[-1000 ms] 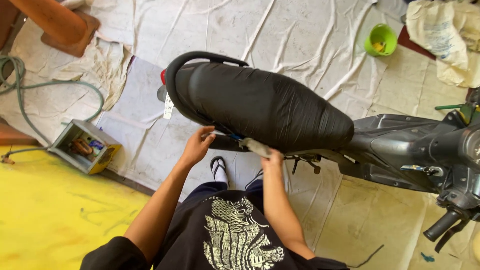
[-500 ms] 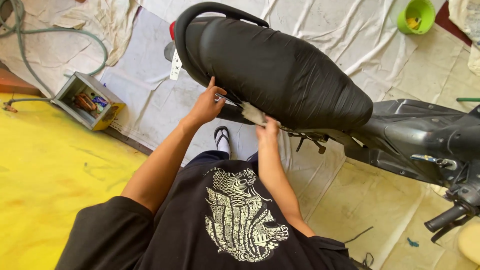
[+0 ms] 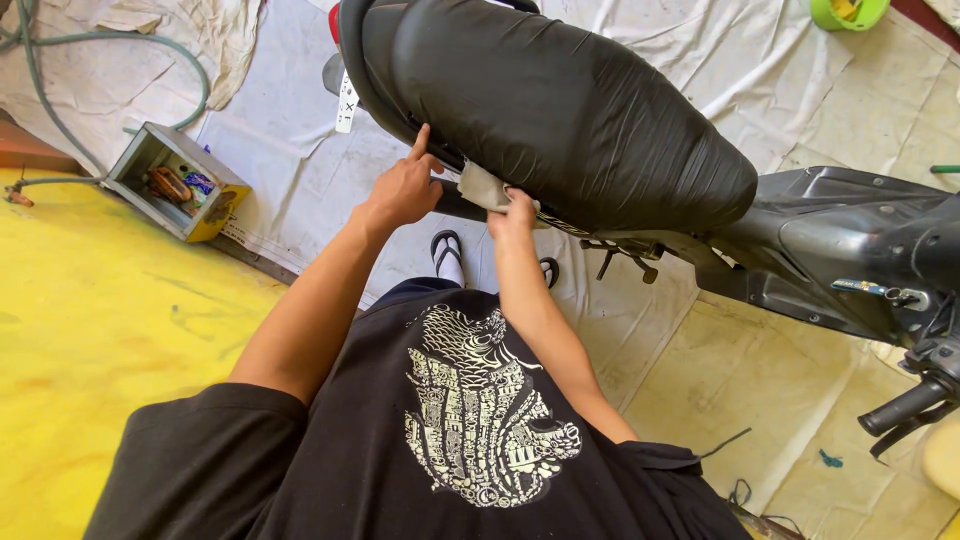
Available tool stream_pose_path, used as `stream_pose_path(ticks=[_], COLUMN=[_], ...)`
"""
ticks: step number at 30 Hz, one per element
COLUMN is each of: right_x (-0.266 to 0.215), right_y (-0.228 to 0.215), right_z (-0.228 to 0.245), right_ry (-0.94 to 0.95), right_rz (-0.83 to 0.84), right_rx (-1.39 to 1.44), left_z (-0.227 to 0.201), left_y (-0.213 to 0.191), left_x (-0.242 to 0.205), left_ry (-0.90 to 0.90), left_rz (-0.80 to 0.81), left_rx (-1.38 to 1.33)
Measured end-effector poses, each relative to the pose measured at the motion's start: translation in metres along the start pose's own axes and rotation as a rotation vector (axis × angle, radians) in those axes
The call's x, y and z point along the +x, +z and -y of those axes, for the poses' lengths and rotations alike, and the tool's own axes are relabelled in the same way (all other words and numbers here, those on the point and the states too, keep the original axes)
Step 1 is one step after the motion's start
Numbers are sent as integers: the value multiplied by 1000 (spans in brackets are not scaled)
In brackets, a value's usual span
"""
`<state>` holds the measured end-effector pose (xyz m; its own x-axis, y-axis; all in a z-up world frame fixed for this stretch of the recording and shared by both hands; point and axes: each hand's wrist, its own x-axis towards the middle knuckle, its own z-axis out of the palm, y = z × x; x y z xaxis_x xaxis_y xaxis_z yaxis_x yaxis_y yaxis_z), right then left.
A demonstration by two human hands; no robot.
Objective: The person wipes the black seat of a motorcycle with a cloth, focusing on the rear and side areas. They repeatedly rub the surface and occasionally adjust their grip on the seat while standing in a workshop.
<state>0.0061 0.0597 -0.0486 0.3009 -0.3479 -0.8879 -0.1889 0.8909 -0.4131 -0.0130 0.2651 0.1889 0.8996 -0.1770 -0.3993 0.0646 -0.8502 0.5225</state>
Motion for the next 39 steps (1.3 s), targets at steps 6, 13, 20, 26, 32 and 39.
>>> stream_pose_path(ticks=[6,13,20,26,32,39], right_x=[79,93,96,52,-153,-208], right_y=[-77,-108,-110,-85,-26,9], right_z=[91,188,155,89,173,223], right_ry=[-3,-281,-468,-16,283,-17], right_rz=[-20,-383,-465,150,823,1257], right_rx=[109,-291,-912,-489,-896,-1429], left_z=[-1,0,2,-37,-44,-91], left_y=[4,6,29,65,139,91], left_x=[1,-2,5,-5,4,-19], left_ry=[-6,-15,-18,-131,-424,-286], left_rz=[11,-17,-98,-402,4,-13], left_rx=[-56,-106,-235,-645,-1364,-1512])
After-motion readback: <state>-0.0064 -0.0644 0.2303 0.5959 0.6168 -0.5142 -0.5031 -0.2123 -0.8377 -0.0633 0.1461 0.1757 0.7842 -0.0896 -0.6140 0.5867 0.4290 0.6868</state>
